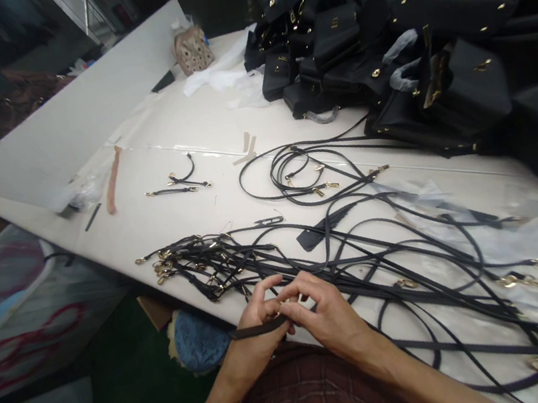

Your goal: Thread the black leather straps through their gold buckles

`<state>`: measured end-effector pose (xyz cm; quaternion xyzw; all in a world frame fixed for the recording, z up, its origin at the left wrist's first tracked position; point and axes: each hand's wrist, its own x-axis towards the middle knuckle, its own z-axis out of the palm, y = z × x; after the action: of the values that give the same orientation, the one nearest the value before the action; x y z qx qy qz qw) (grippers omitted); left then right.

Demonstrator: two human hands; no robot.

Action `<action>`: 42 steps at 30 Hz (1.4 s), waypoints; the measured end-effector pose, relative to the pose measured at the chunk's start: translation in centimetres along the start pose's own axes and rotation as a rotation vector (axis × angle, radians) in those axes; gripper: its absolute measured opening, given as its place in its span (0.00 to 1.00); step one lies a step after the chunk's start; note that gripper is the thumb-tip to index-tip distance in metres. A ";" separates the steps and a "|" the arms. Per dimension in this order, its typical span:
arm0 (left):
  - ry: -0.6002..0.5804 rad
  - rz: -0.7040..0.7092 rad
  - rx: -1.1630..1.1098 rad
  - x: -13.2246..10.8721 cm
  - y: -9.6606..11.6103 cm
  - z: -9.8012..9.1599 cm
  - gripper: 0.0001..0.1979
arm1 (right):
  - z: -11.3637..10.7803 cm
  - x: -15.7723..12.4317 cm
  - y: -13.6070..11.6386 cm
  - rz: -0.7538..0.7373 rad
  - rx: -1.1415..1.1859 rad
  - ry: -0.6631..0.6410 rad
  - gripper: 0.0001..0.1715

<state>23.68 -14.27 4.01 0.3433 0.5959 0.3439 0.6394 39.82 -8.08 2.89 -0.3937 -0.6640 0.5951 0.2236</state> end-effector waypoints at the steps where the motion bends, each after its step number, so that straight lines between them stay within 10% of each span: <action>1: -0.015 0.015 -0.002 -0.1 0.2 0.0 0.29 | 0.1 0.2 0.3 0.016 0.038 0.038 0.11; 8: -0.082 0.045 -0.041 -0.7 0.7 0.3 0.29 | 1.9 -0.4 1.4 0.211 0.412 -0.119 0.27; 15: -0.076 0.135 -0.525 -0.7 0.8 0.5 0.31 | 3.1 -0.8 2.9 0.258 0.579 0.118 0.27; 21: 0.109 0.129 0.014 -0.2 1.2 -1.2 0.15 | 0.3 0.0 4.8 0.269 0.272 0.105 0.21; 25: 0.148 0.120 0.223 -0.2 1.2 -1.2 0.08 | -1.6 0.6 2.0 0.038 0.038 0.059 0.19; 31: 0.041 0.058 0.191 -0.6 1.8 -0.2 0.08 | -1.7 1.5 -4.4 0.114 0.412 -0.322 0.28; 36: 0.061 0.037 0.220 -0.8 1.5 -0.1 0.11 | -0.8 2.8 -5.0 0.096 0.256 -0.207 0.22; 42: 0.044 0.111 0.153 -1.0 0.9 -0.1 0.18 | 0.1 4.0 -5.7 0.152 0.302 -0.458 0.18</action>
<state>23.53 -14.61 5.33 0.4159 0.6144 0.3397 0.5781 35.92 -4.85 7.69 -0.2600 -0.5696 0.7758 0.0788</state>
